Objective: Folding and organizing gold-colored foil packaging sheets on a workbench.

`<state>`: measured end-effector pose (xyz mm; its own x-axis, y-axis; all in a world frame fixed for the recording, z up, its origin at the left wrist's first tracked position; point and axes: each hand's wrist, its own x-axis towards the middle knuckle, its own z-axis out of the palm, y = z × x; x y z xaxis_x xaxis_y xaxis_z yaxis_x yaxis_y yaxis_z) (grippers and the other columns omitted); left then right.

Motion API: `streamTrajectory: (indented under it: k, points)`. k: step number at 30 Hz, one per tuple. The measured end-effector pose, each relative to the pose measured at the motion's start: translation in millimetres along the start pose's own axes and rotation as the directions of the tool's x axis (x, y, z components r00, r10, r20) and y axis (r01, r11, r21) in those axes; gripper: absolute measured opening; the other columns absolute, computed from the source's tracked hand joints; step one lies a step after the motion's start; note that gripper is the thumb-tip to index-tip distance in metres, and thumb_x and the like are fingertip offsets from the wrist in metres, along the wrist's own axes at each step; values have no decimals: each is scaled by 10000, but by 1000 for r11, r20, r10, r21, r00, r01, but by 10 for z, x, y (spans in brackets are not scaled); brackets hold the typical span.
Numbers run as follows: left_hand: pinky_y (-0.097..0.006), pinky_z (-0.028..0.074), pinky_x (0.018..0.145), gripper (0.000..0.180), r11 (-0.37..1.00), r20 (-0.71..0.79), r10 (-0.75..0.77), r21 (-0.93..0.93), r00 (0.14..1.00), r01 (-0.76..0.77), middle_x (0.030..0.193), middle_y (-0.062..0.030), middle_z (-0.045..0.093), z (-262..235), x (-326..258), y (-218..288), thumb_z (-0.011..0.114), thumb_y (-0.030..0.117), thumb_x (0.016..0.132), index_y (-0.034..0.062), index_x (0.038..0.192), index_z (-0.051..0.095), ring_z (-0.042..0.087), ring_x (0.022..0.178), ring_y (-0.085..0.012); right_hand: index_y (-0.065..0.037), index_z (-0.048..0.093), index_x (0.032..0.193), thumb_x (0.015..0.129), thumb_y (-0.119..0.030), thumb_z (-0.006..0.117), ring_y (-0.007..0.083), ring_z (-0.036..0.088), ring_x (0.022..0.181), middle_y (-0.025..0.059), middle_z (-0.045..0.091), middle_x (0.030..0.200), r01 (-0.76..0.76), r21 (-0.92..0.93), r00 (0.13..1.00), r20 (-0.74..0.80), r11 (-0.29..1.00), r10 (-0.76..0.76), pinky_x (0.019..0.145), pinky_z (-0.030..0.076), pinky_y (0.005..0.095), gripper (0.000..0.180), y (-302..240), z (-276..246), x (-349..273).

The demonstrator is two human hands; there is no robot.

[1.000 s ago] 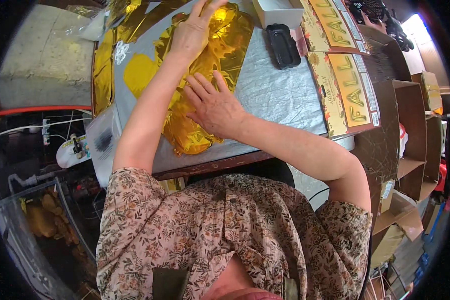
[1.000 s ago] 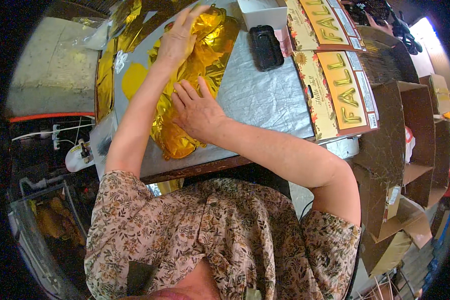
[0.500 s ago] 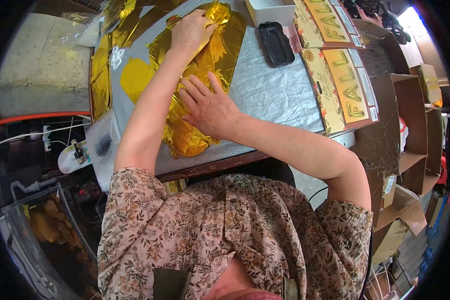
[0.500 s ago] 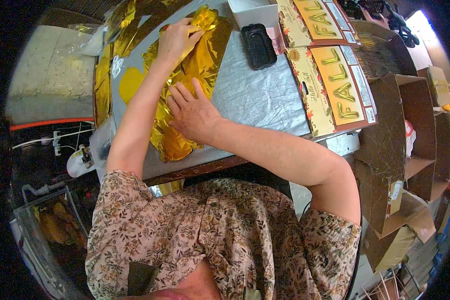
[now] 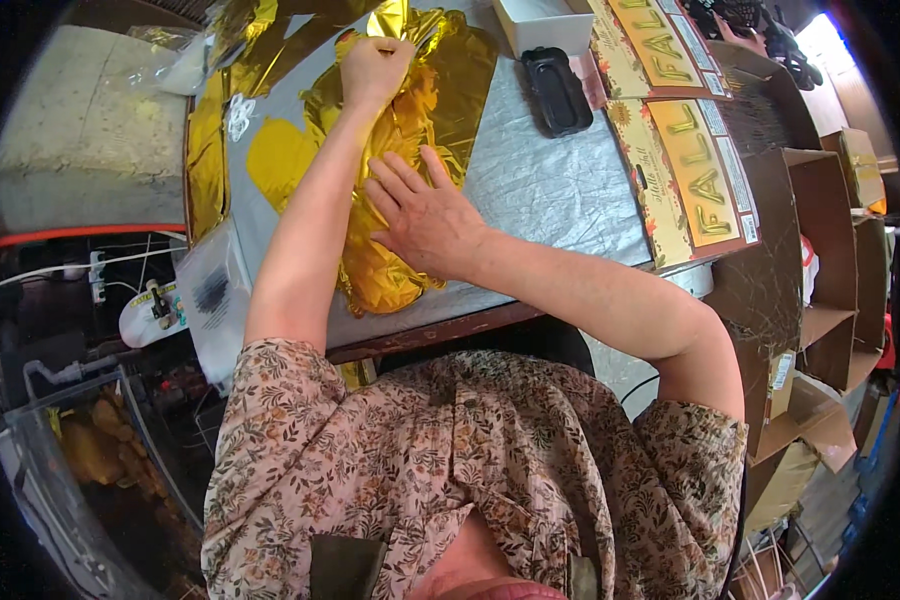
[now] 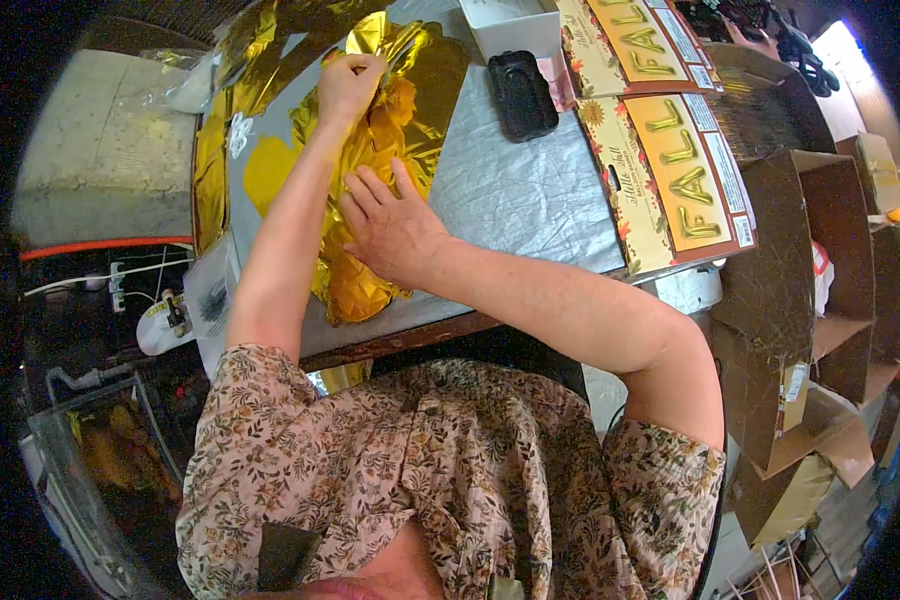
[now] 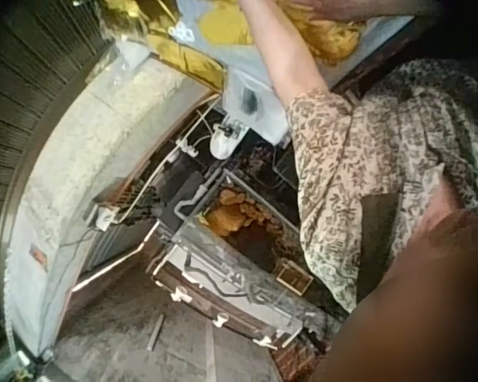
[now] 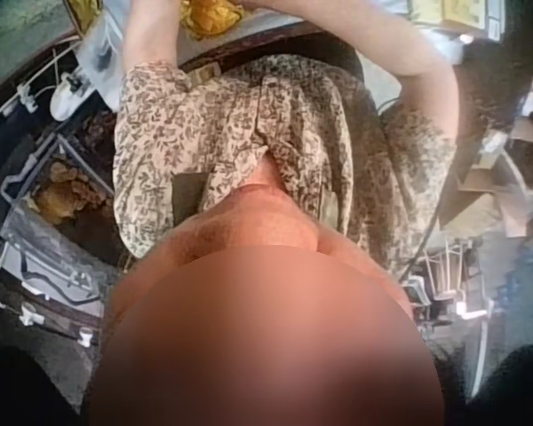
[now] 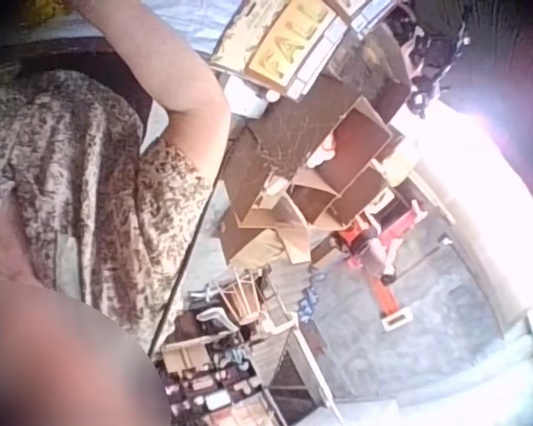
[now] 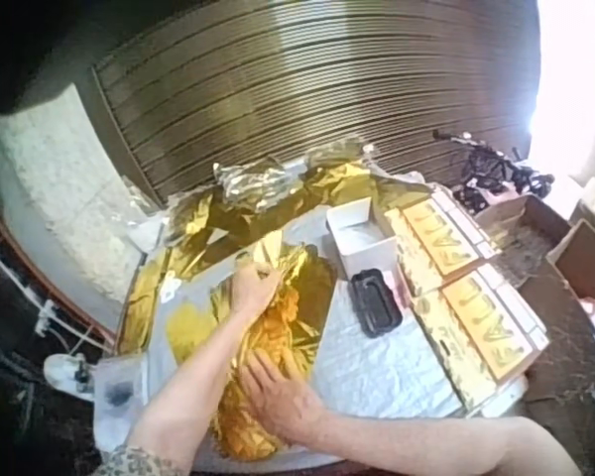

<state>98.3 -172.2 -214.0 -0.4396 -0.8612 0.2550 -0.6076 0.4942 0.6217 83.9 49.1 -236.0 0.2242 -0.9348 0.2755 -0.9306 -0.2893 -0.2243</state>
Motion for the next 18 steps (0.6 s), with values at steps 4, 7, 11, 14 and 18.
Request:
streamTrajectory:
  k: [4,7,11,14,18]
  points:
    - [-325,523,699,464,999,9,7,-52,1000,-7,799,-98,748,-42,-8,-10,759,467,805,10,884,769,693,724,-176,-23,432,1489,1025,-501,465,302,284,1498,160,373,1578,4,-5,1000,9,1000,-4,1203,176,586,667,-6,11,3]
    - [-338,513,684,433,994,-95,-40,-108,995,29,777,-90,742,-7,-25,-24,752,439,810,13,882,760,682,708,-186,-16,415,1495,1029,-485,455,311,267,1505,166,358,1588,9,17,1000,29,1000,-10,1207,150,593,662,-6,-11,9]
    - [-343,515,689,404,1000,-120,-5,13,993,7,761,-85,732,-65,37,-46,738,406,820,9,892,757,679,710,-183,-7,405,1497,1029,-467,452,322,260,1506,174,353,1589,12,31,999,36,999,-13,1208,131,600,658,5,-5,6]
    - [-345,523,704,387,998,-149,38,58,988,-30,761,-93,731,-77,59,-101,710,385,835,6,895,752,689,722,-199,-2,403,1496,1028,-463,456,324,265,1502,174,357,1584,19,29,999,34,999,-20,1207,136,602,659,-9,-17,21]
    - [-326,504,663,348,996,-194,1,-87,981,-18,748,-61,731,-4,9,-2,778,348,820,3,858,755,652,683,-160,2,405,1493,1027,-458,459,328,274,1496,176,364,1578,15,27,1000,4,1000,-15,1206,140,604,657,12,27,8]
